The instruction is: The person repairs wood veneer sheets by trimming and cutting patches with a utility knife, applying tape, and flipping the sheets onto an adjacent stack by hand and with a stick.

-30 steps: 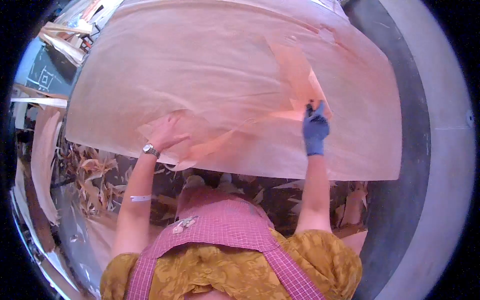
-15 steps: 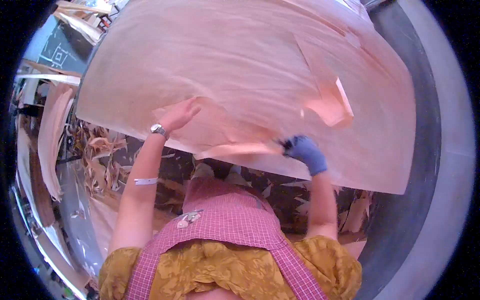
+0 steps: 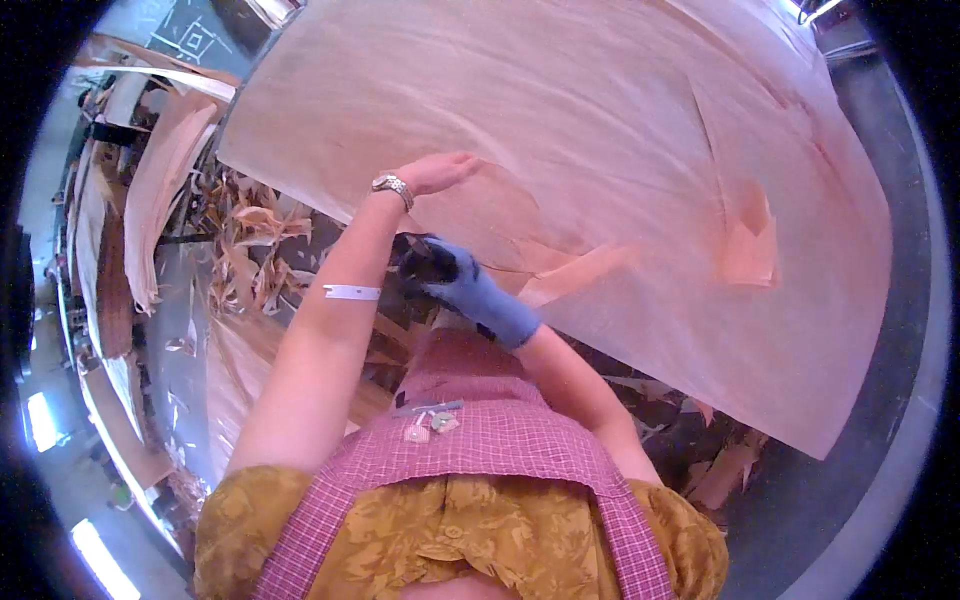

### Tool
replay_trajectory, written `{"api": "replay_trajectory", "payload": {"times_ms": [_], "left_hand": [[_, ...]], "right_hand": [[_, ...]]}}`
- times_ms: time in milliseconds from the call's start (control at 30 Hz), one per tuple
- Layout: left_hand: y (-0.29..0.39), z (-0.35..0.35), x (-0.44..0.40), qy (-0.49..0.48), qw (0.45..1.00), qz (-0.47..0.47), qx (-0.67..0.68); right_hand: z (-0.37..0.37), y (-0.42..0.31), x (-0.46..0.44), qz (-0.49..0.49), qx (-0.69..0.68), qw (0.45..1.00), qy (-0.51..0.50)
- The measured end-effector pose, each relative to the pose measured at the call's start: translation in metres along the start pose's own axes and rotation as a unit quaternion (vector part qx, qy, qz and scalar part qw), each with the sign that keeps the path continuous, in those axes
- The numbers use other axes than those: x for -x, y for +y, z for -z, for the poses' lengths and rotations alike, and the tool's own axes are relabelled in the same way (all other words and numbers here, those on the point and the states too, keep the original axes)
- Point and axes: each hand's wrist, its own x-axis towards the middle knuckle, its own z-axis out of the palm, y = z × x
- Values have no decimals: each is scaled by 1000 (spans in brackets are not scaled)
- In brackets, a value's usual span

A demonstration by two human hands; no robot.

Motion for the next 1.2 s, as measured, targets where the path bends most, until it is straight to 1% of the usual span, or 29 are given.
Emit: {"api": "replay_trajectory", "payload": {"times_ms": [33, 67, 133, 167, 233, 267, 333, 367, 433, 467, 533, 600, 633, 700, 800, 900, 1000, 1067, 1167, 1200], "left_hand": [[-3, -1, -2, -5, 1000, -1, 25], [-7, -1, -5, -26, 997, 6, 79], [-15, -1, -12, -68, 980, 22, 185], [-17, -2, -13, -69, 979, 27, 191], [-20, 0, -15, -69, 976, 34, 202], [-19, -1, -15, -49, 987, 5, 152], [-26, -11, -27, -4, 997, -49, 51], [-21, -9, -23, -13, 999, -23, 42], [-4, -3, -12, -33, 999, 25, 25], [-1, -4, -9, -21, 999, 22, 42], [-4, -8, -11, 3, 997, 20, 73], [-3, -7, -16, 11, 1000, 13, 25], [-3, -5, -16, 14, 1000, 9, 2], [7, 0, -7, 18, 1000, 12, 0], [13, 3, 2, 11, 1000, 8, 5], [10, 1, 5, 12, 1000, 5, 1], [5, -1, -4, 29, 999, 2, -23], [3, -2, -3, 37, 999, 2, -32], [5, -4, -5, 36, 999, 1, -30], [11, 0, 2, 26, 999, 6, -22]], "right_hand": [[-4, 12, -3, -22, -36, 999, 2], [-4, 23, -3, -39, -63, 997, 18], [-5, 43, -2, -66, -106, 990, 68], [-7, 50, 0, -70, -132, 984, 96], [-16, 38, 0, -66, -189, 969, 146], [-20, 30, 0, -60, -221, 959, 165], [-20, -8, -7, 51, -46, 989, 132], [-21, -27, -7, 105, 41, 987, 114], [-26, -59, -8, 52, 56, 997, -11], [-28, -72, -11, 28, 65, 995, -75], [-31, -83, -17, 42, 161, 978, -128], [-31, -85, -26, 93, 164, 970, -152], [-33, -85, -27, 95, 148, 975, -137], [-35, -84, -28, 97, 119, 982, -107], [-40, -78, -26, 77, 112, 986, -100], [-43, -76, -17, -3, -26, 997, -67], [-45, -65, -10, 15, 35, 999, -26], [-41, -58, -6, 10, 8, 1000, -12], [-24, -63, 10, -18, 21, 997, -72], [-17, -62, 16, 12, 77, 992, -95]]}}
